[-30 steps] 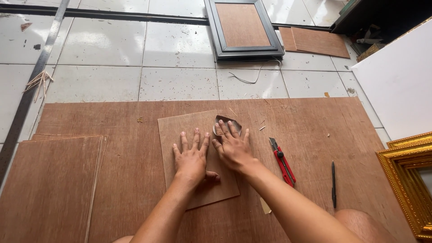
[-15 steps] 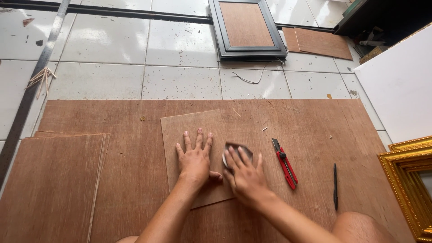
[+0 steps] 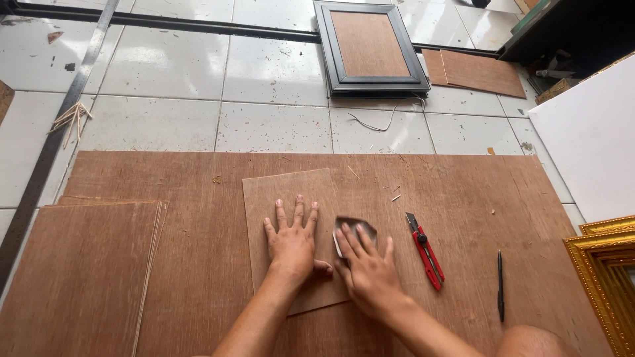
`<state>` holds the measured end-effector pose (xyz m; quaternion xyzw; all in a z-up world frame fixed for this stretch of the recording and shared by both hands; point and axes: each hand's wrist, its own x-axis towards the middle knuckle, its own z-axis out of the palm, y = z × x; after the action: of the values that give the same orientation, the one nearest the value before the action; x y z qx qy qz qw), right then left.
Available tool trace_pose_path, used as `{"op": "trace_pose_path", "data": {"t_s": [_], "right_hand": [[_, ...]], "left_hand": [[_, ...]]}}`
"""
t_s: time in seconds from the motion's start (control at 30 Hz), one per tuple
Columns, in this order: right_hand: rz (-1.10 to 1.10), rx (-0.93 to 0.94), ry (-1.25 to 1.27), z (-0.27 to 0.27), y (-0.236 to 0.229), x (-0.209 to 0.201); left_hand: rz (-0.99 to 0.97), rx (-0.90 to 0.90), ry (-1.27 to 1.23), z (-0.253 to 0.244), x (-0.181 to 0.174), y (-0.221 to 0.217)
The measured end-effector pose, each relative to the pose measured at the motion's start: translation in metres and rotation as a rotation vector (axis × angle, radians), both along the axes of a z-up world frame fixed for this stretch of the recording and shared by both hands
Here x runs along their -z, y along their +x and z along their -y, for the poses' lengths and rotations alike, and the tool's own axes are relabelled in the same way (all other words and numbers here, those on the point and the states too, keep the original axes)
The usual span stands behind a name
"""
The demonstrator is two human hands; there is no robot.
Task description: The person sits on the floor and sands a small rectangular wooden board using a sanding block. They hold the board with one hand and rub the sanding block across the surface repeatedly, occasionally flipping the board to sand different areas.
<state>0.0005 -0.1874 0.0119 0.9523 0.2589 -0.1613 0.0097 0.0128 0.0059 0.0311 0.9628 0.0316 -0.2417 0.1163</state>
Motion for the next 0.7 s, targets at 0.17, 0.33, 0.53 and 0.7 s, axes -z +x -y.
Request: {"op": "trace_pose_path", "data": {"t_s": [0.17,0.33,0.53,0.7], "right_hand": [[-0.007,0.006,-0.027,-0.012,0.028,0.009],[-0.002,0.034,-0.010,-0.061,0.127,0.012],[0.025,0.029,-0.015,-0.051,0.103,0.003],[-0.184,0.123,-0.040,-0.022,0.030,-0.016]], "left_hand": [[-0.021,0.000,0.001,-0.001,-0.015,-0.003],[-0.049,-0.009,0.000,0.004,-0.037,-0.009],[-0.038,-0.025,-0.007,0.002,-0.045,-0.006],[-0.157,0.039,0.116,0.004,-0.005,0.007]]}}
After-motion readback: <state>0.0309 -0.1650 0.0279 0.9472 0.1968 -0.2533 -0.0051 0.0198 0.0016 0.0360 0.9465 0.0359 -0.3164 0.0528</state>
